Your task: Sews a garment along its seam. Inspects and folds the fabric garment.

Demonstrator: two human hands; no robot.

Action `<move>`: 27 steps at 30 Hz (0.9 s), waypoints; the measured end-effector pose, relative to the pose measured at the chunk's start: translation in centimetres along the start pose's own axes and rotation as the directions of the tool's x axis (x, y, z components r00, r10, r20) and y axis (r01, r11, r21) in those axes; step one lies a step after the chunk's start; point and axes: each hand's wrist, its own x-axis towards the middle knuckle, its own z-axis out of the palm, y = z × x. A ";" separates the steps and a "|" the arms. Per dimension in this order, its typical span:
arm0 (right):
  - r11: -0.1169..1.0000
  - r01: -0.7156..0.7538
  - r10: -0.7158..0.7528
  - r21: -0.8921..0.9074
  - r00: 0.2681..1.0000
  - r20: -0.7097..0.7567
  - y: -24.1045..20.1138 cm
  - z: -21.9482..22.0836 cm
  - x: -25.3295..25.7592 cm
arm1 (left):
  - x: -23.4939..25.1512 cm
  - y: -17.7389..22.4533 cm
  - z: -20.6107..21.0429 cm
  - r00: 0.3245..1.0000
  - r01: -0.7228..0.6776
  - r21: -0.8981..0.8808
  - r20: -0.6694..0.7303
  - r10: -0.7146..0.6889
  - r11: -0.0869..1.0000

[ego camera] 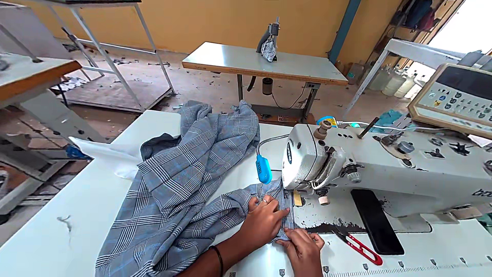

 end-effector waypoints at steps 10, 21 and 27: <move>0.995 0.005 -0.027 0.102 0.977 0.213 1.1 -1.0 1.4 | -0.4 -1.3 0.8 0.958 -0.238 0.137 -0.129 0.255 0.962; 0.967 -0.041 0.106 -0.252 0.962 0.250 0.3 -0.9 5.0 | -1.2 0.7 0.8 0.994 -0.045 0.067 -0.097 0.051 0.997; 0.935 -0.066 0.159 -0.348 0.956 0.246 -0.6 -0.6 5.2 | -0.8 0.7 0.6 0.997 -0.025 -0.026 -0.080 0.023 0.999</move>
